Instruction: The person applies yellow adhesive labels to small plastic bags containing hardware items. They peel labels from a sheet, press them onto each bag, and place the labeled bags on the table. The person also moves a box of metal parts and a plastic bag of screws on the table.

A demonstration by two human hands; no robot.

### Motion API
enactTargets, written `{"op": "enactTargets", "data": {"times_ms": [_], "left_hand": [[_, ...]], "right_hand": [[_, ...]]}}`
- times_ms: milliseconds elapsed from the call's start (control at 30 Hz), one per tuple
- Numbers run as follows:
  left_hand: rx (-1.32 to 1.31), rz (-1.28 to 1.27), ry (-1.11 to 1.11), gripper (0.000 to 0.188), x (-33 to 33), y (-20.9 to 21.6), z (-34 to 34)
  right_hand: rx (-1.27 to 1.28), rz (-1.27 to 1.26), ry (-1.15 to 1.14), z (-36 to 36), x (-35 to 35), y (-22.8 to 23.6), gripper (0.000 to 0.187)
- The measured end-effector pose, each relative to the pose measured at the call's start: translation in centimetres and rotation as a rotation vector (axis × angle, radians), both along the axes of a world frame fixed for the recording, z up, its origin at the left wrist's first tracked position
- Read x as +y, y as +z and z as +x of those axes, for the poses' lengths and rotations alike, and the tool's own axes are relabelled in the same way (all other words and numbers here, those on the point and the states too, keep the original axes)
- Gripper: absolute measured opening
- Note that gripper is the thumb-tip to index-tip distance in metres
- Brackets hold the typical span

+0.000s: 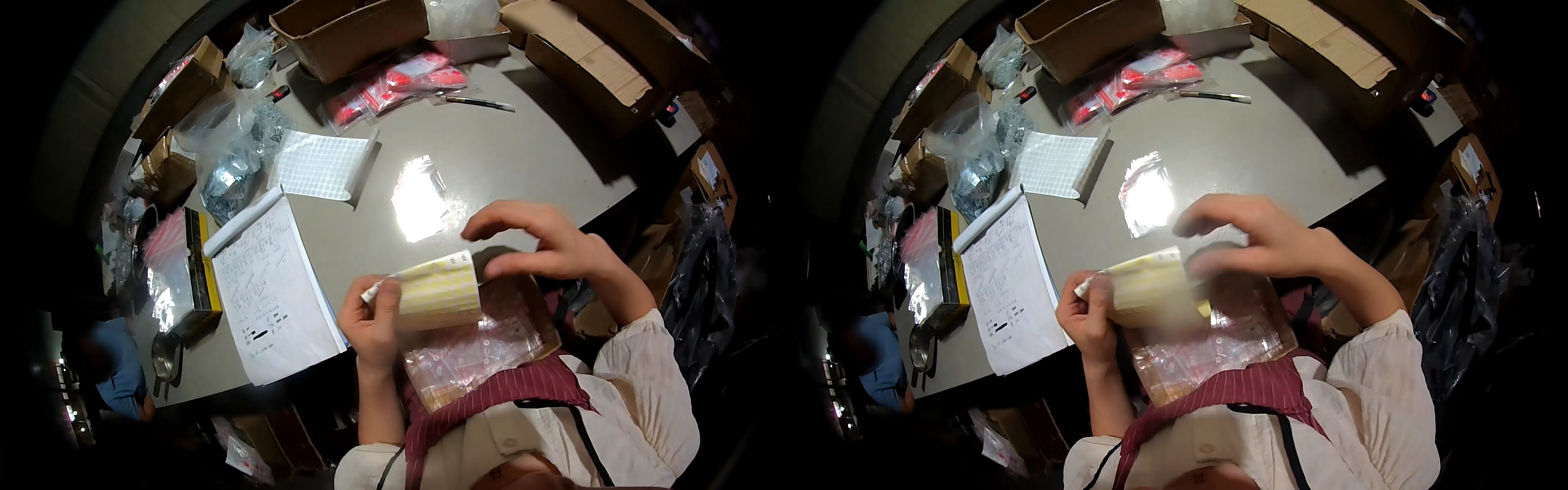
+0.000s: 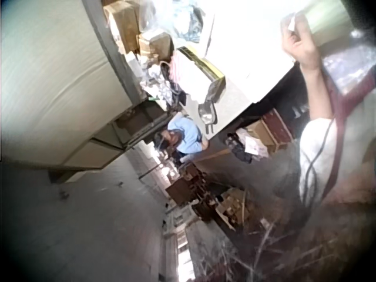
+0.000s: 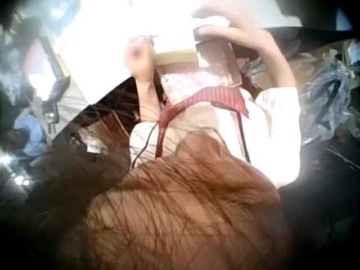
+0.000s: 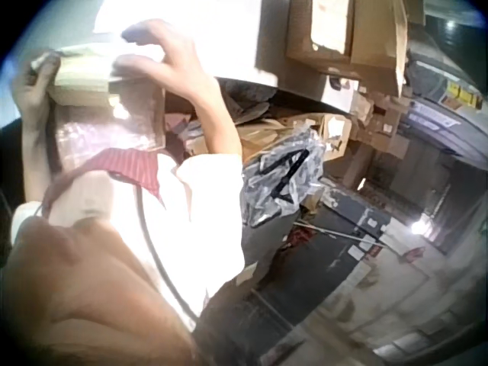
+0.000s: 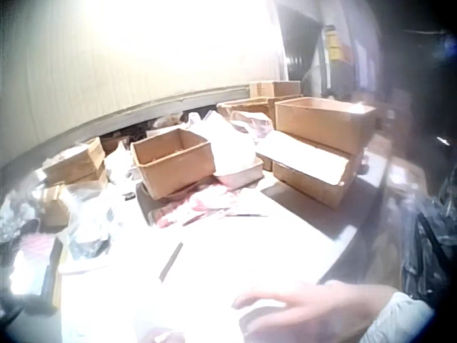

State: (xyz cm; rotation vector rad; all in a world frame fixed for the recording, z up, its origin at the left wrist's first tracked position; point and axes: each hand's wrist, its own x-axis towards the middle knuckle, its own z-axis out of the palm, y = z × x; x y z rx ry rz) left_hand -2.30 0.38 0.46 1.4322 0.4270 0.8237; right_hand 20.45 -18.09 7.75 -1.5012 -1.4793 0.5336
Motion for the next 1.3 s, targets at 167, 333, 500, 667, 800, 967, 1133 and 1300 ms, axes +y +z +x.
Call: {"op": "enactTargets", "data": {"times_ms": [167,333,500,667,800,967,1133,1300], "left_hand": [[0.089,-0.031,-0.079,0.014,-0.8,0.9,0.9],[0.159,0.004,-0.04,0.014,-0.5,0.4,1.7],[0.251,0.257,0.08,0.014,-0.4,0.2,2.7],[0.281,0.289,0.127,0.017,-0.2,0.0,2.7],[0.318,0.213,0.148,0.019,0.0,0.5,2.6],[0.329,0.123,0.145,0.019,0.4,0.7,2.7],[0.341,0.164,0.137,0.024,0.6,0.2,2.7],[0.307,0.138,0.112,0.026,0.7,0.2,2.5]], "right_hand": [[-0.011,-0.072,-0.006,-1.2,2.0,-1.9,0.03],[-0.077,-0.075,-0.087,-1.3,2.4,-3.5,0.022],[-0.541,0.161,-0.172,-0.9,3.5,-4.9,0.018],[-0.838,0.153,-0.155,-1.4,3.6,-4.7,0.039],[-1.043,0.236,-0.072,-1.2,3.9,-5.6,0.047],[-0.914,0.197,0.086,0.7,4.2,-5.1,0.037],[-0.395,-0.22,-0.161,6.1,9.5,-0.9,0.023],[-0.474,-0.417,-0.095,8.5,13.6,-2.7,0.028]]}}
